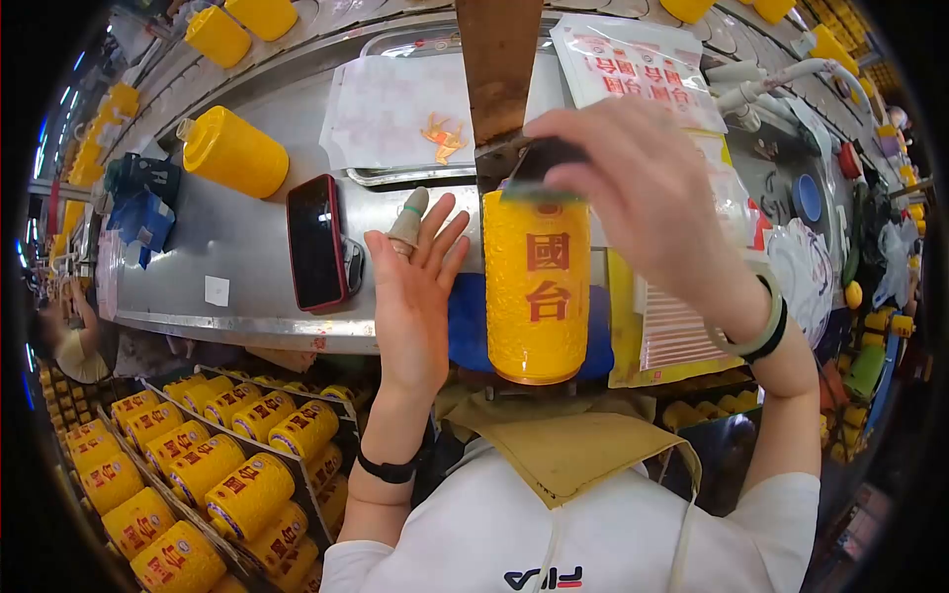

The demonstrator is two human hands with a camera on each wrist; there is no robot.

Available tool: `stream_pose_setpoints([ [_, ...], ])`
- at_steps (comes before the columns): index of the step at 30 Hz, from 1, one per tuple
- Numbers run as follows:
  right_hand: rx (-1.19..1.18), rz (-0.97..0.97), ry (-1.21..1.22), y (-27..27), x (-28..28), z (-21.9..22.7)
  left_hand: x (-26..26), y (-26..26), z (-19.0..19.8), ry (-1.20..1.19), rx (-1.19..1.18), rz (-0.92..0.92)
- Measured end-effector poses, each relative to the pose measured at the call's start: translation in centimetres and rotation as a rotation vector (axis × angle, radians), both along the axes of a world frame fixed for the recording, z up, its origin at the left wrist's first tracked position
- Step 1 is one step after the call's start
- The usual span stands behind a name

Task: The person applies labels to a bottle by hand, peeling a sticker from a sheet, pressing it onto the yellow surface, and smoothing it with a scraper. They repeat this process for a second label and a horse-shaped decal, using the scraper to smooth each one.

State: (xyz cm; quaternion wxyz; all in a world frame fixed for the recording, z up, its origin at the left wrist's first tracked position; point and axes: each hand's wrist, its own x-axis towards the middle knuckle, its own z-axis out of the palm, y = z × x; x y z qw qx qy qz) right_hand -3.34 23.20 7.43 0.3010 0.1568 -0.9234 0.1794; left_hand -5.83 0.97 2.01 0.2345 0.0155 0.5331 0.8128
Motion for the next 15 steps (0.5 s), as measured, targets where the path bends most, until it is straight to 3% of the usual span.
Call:
stream_pose_setpoints([
  [2,0.037,-0.007,0.088,1.6,0.4,-0.3,0.2,-0.4,0.1,-0.022,0.014,0.003],
  [4,0.172,0.18,0.128,1.6,3.2,-2.4,0.3,-0.8,0.2,0.007,-0.017,0.0],
  [6,0.078,0.414,0.199,0.3,6.7,-4.9,0.2,-1.2,-0.3,-0.005,-0.007,0.001],
  [9,-0.091,0.66,0.168,-1.9,10.4,-5.0,0.1,-1.3,-0.6,-0.01,0.017,-0.005],
  [11,-0.26,0.62,-0.1,-1.7,11.3,-3.8,0.3,-1.3,-0.5,-0.013,0.007,-0.011],
  [13,-0.652,0.184,-0.193,-2.3,10.3,-4.1,0.6,-1.1,-0.4,-0.03,0.011,-0.019],
  [15,-0.765,-0.158,-0.201,-1.0,8.1,-5.1,1.0,-0.9,-0.2,-0.034,0.041,-0.031],
])
